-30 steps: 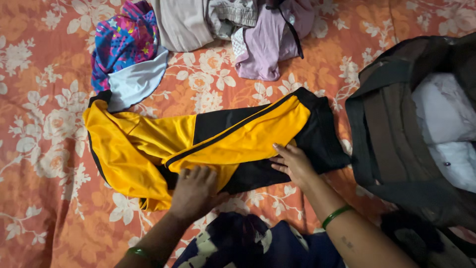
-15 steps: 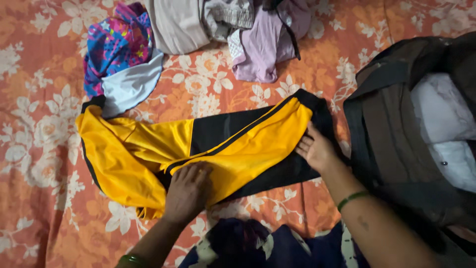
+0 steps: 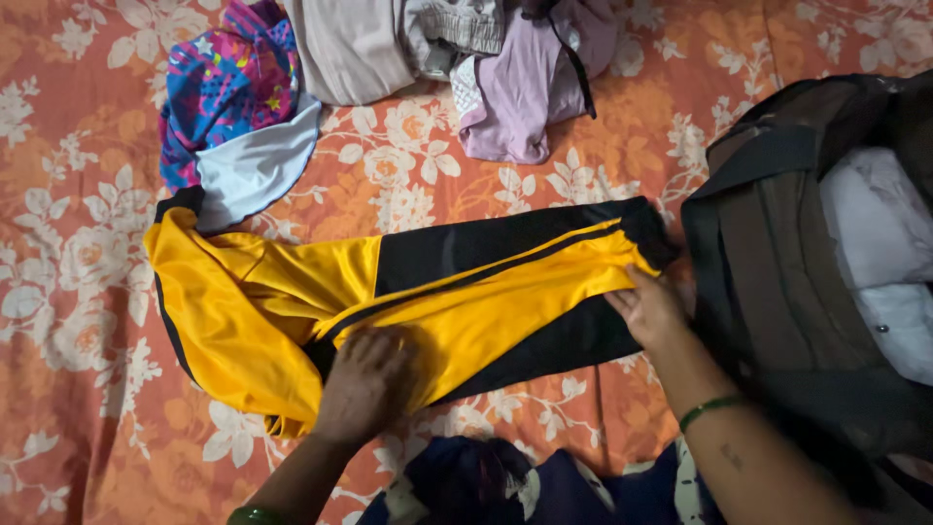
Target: The person folds a yellow and black jacket, a colorful patterned top, and a pink top on a bed, then places them into a brown bag.
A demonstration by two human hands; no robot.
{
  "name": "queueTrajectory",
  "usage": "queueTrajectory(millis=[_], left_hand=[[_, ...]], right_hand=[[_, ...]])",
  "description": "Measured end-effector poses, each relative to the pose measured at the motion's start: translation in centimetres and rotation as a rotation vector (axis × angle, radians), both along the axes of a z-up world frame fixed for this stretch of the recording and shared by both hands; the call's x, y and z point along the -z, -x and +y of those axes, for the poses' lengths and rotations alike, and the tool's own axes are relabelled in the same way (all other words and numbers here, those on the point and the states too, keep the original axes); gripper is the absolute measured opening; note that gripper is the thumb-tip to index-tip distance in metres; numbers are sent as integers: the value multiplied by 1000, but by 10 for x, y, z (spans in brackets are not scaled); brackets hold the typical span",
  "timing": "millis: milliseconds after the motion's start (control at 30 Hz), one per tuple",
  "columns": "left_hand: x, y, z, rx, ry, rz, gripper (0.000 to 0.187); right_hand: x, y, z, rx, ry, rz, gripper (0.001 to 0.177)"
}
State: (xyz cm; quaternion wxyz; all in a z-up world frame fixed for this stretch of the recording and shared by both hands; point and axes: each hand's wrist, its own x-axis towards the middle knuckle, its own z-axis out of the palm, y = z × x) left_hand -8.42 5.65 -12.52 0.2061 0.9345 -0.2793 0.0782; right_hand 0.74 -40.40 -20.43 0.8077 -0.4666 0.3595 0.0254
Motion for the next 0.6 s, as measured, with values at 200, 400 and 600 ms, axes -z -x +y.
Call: queueTrajectory(millis=[200,400,600], left_hand=[[-4,-4,38,-497,194,10,28],[11,-7,75,-490,-18,-106,31],[20,-30,109,-566,124,205,23]], right_hand=[[14,5,-18,-66,-56,16,40],[15,9,-10,27,-133,6,42],[-1,17,0,115,-66,-160,47]])
